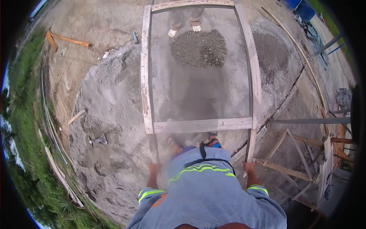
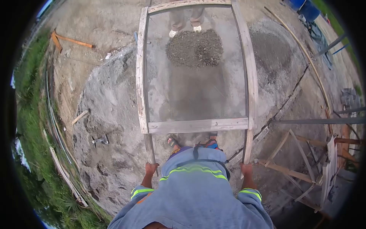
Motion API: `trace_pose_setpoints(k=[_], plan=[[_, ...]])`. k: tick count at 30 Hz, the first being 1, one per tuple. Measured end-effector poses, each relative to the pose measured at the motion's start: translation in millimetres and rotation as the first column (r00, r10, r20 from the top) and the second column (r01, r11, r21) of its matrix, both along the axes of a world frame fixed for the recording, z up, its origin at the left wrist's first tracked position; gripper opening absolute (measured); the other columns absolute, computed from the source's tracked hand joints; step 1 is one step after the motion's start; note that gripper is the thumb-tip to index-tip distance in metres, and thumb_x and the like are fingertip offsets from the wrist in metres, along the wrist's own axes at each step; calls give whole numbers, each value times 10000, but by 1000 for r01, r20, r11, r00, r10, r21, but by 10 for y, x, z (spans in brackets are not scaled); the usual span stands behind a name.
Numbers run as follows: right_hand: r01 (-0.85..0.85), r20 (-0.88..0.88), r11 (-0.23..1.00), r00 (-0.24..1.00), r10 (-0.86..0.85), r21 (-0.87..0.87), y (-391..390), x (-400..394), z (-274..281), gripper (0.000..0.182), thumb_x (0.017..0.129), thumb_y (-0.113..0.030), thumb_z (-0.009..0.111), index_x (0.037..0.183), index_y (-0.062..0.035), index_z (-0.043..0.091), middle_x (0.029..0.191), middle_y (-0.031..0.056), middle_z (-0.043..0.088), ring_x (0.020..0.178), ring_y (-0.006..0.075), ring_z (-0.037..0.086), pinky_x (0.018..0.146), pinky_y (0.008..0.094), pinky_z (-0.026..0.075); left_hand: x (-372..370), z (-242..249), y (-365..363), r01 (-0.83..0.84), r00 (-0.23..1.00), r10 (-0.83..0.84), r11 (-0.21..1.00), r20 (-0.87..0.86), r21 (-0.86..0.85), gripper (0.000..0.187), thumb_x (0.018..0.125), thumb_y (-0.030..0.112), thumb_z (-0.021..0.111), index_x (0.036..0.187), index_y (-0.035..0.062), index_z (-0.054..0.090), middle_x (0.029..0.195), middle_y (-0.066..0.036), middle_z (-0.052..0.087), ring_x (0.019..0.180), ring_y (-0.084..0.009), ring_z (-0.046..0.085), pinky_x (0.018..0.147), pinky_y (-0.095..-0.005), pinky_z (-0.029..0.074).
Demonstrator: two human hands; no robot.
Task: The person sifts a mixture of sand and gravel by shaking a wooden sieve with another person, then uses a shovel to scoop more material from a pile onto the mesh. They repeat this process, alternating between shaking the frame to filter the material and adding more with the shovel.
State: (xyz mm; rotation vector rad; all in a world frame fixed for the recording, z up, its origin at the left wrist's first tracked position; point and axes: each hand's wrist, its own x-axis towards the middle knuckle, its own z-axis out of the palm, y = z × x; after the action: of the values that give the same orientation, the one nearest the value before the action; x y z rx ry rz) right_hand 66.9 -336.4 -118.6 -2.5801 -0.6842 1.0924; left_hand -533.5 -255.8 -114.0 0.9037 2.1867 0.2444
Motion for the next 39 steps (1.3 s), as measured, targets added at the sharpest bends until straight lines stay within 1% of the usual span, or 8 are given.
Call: trace_pose_setpoints(k=[6,11,13,21,28,34,37,39], plan=[[83,-68,995,995,-79,62,846,93,-491,349,634,-271,686,765,49,638,680,137,641,639,215,621,598,359,474,-386,-630,956,61,998,-63,994,-17,-94,420,564,291,733,753,-72,639,776,-211,657,806,-305,652,682,-371,513],[-91,129,935,990,49,343,2774,352,184,370,688,-322,625,778,34,669,599,135,611,558,209,611,579,339,491,-34,703,2901,222,973,-230,958,22,184,409,601,303,659,703,-92,628,600,-189,612,599,-256,629,549,-390,452],[-50,15,969,999,48,243,3242,-44,1751,371,694,-312,610,782,44,670,617,147,622,583,222,631,602,343,503,147,1426,3284,243,970,-241,948,-34,205,400,616,301,652,704,-88,631,589,-189,609,586,-258,627,550,-382,459],[-66,39,993,997,62,94,1772,219,57,403,655,-369,628,732,26,658,677,185,639,670,274,652,637,374,488,82,126,1670,141,990,-132,965,-55,222,327,625,262,696,728,-28,587,603,-122,618,574,-205,610,558,-333,479],[146,-23,984,989,-145,103,18,-77,-86,238,645,-194,676,726,24,627,680,113,621,616,202,593,552,351,477,-213,-333,80,107,994,-108,992,23,59,270,568,192,739,669,-18,602,636,-112,626,572,-190,598,552,-329,474],[120,-62,974,992,-110,192,1077,230,-616,247,605,-207,685,614,27,608,538,71,559,461,189,528,428,343,389,-186,-474,1398,93,995,-93,995,27,-32,269,585,198,715,677,-39,627,638,-100,619,566,-169,580,508,-326,439],[-196,120,926,979,166,324,2267,305,166,362,711,-329,611,727,33,634,602,165,587,611,258,587,585,380,440,-61,176,2508,404,907,-420,889,34,216,425,588,331,674,715,-73,638,671,-200,642,667,-297,648,616,-396,491],[-164,180,959,976,123,230,2912,296,803,364,712,-309,602,761,49,648,683,169,633,645,251,628,607,369,465,210,934,3016,209,976,-215,961,19,181,397,612,298,639,689,-91,629,647,-228,624,644,-288,648,597,-384,480]])
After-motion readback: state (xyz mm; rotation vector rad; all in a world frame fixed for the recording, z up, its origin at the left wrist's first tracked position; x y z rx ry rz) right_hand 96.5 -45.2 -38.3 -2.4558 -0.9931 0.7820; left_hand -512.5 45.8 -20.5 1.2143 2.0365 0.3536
